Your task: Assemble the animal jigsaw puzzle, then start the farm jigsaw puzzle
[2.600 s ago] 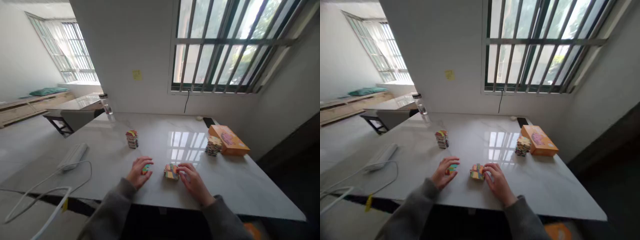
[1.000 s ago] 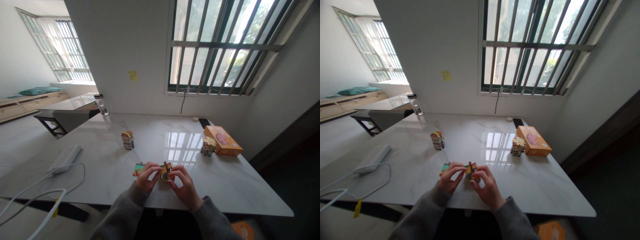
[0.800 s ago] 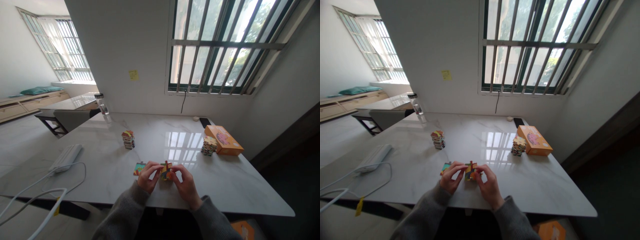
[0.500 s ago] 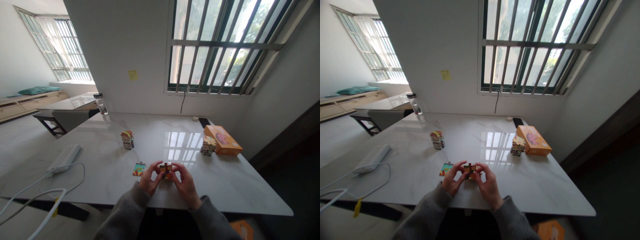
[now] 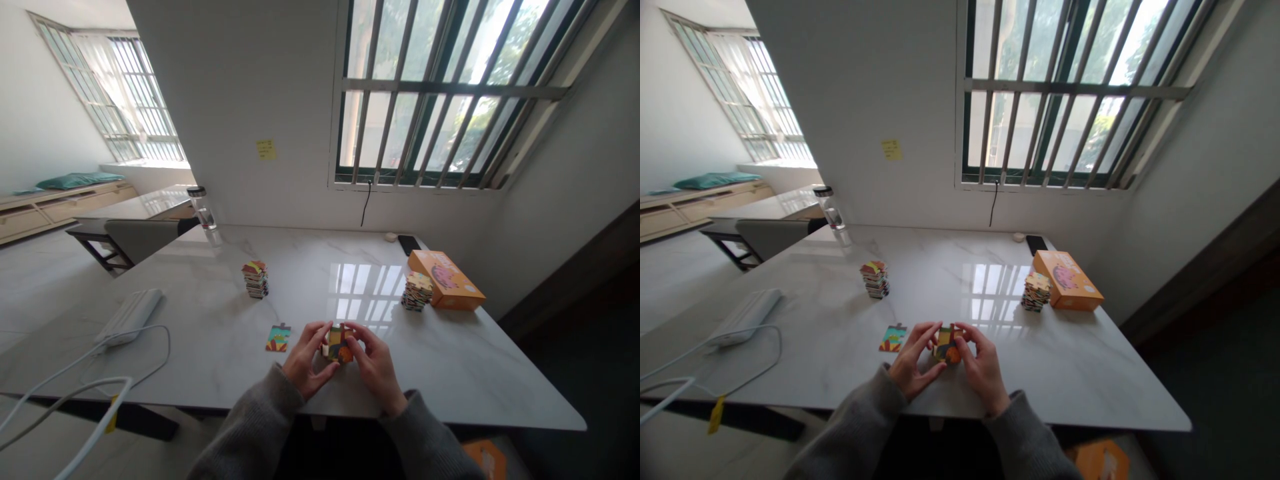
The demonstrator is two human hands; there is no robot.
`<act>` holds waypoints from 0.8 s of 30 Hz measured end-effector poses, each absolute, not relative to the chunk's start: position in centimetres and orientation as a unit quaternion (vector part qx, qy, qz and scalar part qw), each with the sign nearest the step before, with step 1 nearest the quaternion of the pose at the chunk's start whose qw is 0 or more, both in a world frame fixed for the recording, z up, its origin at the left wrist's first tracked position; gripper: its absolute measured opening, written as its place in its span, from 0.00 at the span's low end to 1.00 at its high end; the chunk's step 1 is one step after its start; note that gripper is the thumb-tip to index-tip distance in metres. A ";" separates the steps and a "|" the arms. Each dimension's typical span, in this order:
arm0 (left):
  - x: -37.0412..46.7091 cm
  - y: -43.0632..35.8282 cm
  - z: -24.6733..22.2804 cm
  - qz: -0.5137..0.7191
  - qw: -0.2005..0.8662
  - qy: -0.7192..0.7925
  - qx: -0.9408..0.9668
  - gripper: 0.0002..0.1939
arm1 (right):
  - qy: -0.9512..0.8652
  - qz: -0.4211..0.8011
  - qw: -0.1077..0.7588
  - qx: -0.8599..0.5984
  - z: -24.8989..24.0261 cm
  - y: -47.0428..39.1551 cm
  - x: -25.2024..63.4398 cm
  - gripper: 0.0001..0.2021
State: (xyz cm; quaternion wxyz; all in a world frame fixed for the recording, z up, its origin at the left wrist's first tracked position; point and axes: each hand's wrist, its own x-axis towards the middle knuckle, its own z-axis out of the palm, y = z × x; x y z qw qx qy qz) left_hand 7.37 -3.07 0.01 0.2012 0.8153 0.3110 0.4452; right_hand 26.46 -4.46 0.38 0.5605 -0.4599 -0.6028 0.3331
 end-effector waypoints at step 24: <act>1.7 10.5 -0.7 0.342 0.143 0.427 0.825 0.13 | -0.643 0.208 0.566 -0.473 0.6 -4.9 26.4 0.14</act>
